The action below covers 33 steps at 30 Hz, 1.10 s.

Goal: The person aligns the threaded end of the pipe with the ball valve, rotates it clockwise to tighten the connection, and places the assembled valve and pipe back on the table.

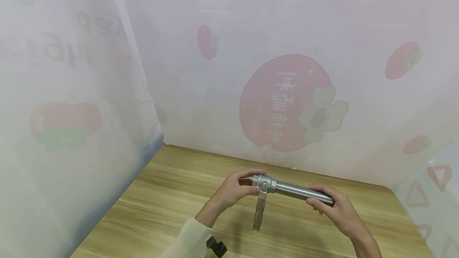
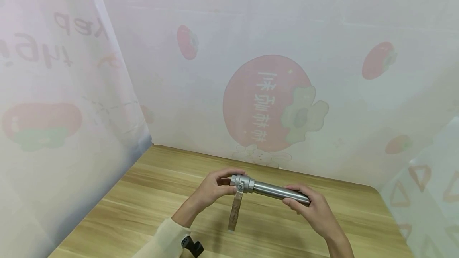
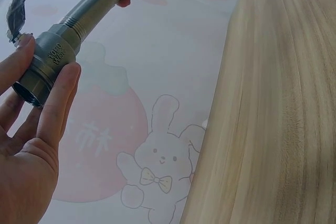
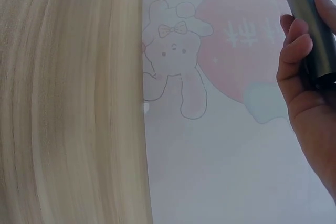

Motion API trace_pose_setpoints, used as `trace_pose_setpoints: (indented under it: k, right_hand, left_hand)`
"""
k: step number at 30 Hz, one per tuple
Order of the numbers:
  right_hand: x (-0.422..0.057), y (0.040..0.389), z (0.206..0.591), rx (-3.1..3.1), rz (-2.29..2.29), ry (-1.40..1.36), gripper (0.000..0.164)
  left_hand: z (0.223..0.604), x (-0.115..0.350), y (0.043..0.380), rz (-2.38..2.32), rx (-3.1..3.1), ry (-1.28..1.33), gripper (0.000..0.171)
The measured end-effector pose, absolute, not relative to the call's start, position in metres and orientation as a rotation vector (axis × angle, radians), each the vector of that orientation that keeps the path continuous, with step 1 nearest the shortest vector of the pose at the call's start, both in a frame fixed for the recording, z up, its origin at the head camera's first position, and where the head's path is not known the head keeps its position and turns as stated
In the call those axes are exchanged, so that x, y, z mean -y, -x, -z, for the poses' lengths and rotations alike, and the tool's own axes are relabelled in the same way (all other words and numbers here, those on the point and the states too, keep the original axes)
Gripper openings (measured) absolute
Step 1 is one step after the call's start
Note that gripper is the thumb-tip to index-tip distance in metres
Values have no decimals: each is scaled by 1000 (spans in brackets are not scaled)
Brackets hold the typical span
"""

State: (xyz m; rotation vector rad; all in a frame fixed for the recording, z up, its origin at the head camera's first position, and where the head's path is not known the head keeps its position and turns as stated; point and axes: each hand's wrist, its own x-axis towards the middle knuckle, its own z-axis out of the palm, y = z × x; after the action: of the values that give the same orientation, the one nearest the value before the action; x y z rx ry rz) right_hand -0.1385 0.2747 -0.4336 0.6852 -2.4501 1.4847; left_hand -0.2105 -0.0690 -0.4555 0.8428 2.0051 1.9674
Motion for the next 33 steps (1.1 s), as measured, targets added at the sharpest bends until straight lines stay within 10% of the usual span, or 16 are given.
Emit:
trace_pose_setpoints:
  k: [33]
  right_hand:
    - [-273,136,433,2345,-1597,-774,43]
  left_hand:
    - [457,68,212,-1989,-1977,-856,52]
